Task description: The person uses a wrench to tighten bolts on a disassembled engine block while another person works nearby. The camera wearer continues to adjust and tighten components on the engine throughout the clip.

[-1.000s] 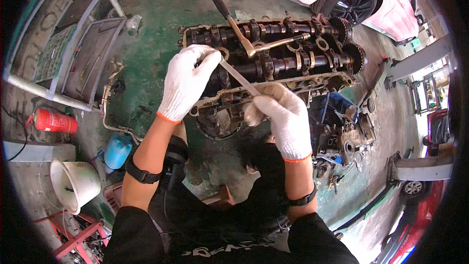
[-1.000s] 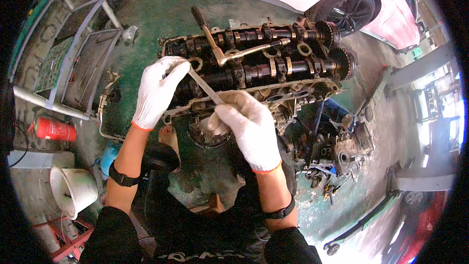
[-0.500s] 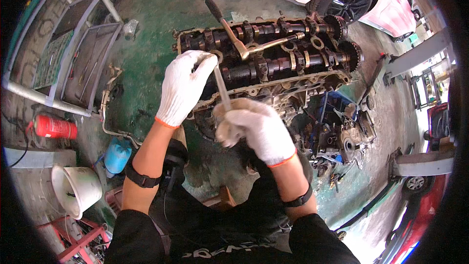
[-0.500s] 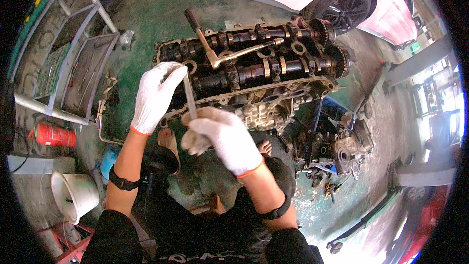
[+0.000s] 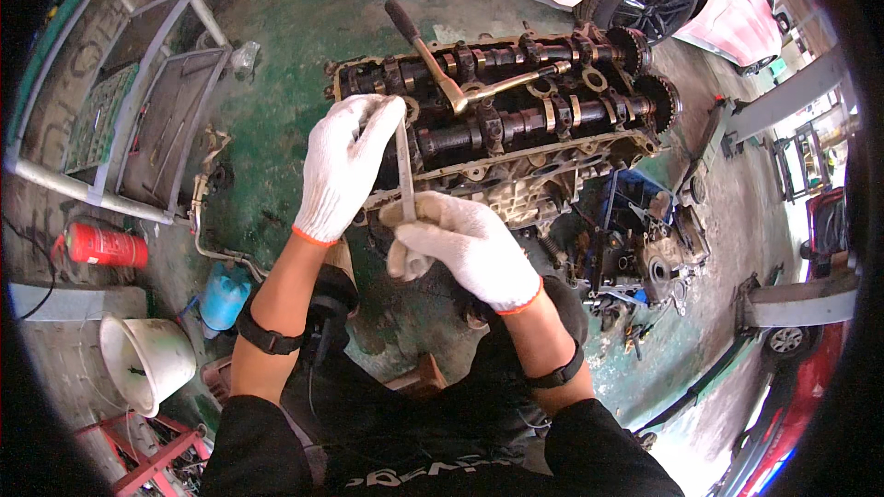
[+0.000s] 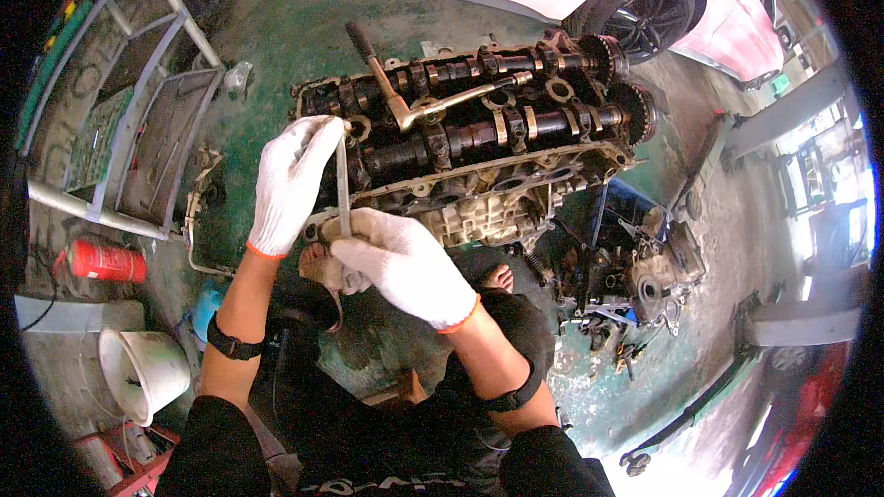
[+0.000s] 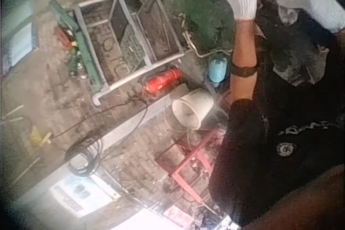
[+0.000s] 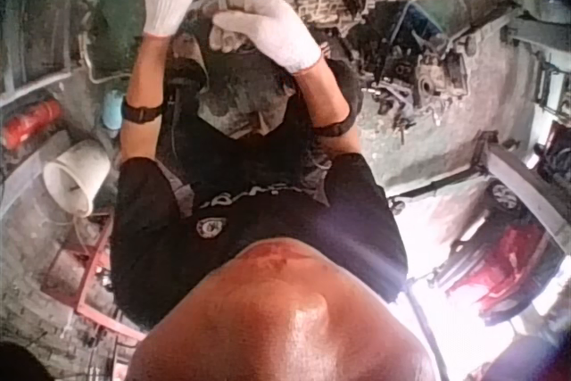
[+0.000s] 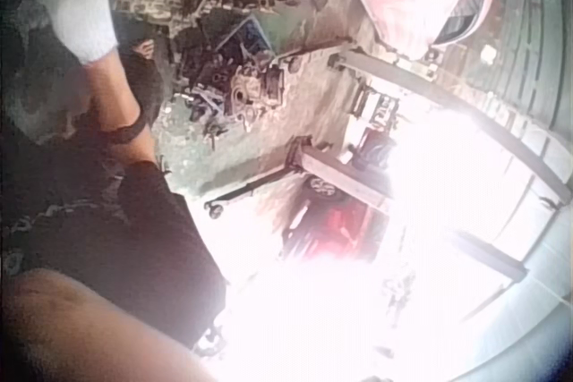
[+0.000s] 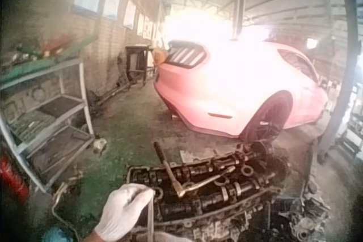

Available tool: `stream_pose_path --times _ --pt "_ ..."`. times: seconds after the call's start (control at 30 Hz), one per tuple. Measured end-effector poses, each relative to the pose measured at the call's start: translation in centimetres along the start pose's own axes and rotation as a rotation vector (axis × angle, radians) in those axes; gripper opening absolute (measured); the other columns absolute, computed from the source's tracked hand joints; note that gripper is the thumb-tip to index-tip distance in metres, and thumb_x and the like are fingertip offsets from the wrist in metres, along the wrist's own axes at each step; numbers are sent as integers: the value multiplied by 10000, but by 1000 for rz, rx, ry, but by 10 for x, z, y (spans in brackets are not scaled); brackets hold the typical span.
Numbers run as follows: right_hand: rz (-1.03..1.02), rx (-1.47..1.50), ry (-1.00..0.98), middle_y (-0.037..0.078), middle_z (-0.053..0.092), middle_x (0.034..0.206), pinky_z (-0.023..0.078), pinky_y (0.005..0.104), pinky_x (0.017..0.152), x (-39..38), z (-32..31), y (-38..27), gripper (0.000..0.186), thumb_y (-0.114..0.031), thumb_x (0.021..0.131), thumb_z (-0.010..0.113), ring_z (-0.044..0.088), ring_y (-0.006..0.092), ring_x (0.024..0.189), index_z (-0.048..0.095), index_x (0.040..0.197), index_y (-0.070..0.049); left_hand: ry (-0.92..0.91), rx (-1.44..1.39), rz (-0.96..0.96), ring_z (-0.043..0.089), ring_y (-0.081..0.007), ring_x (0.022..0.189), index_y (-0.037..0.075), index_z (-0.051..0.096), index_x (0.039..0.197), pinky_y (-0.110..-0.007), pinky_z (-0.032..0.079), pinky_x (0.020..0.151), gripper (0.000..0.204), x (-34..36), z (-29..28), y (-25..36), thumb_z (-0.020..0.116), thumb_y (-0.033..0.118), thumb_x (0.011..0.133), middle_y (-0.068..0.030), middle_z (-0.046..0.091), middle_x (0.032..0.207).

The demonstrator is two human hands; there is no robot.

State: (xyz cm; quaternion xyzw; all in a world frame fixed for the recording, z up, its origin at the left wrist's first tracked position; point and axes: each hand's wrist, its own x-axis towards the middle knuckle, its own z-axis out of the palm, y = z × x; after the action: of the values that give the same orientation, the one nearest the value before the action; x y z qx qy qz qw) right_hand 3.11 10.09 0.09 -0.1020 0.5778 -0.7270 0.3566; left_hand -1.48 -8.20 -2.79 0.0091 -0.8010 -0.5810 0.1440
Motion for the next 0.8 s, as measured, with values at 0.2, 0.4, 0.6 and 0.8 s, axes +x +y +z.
stream_pose_path --times 0.2,0.4,0.6,0.8 --pt "48 -90 163 48 664 709 442 223 596 -6 -12 -9 294 -143 985 568 586 94 619 665 1163 70 -37 63 32 680 -239 963 -6 726 1095 -333 502 874 337 5 2 -5 658 297 965 -152 730 1048" --pt "4 -110 293 27 621 643 374 229 543 -11 -15 -18 285 -158 975 571 527 88 535 695 1104 63 -49 115 37 689 -247 936 -9 730 1071 -338 509 852 338 5 0 -5 663 302 958 -162 734 1010" --pt "-150 11 470 63 622 655 428 239 568 -10 -22 -16 289 -110 964 556 550 126 550 668 1115 110 -52 132 45 671 -207 881 -29 718 1068 -320 508 823 341 6 0 0 664 291 961 -141 732 961" --pt "-205 47 504 59 652 703 428 222 555 -7 -32 -12 310 -130 998 564 550 99 566 626 1202 96 -80 148 3 631 -135 890 -52 703 1078 -288 492 842 343 5 0 3 667 271 966 -101 729 948"
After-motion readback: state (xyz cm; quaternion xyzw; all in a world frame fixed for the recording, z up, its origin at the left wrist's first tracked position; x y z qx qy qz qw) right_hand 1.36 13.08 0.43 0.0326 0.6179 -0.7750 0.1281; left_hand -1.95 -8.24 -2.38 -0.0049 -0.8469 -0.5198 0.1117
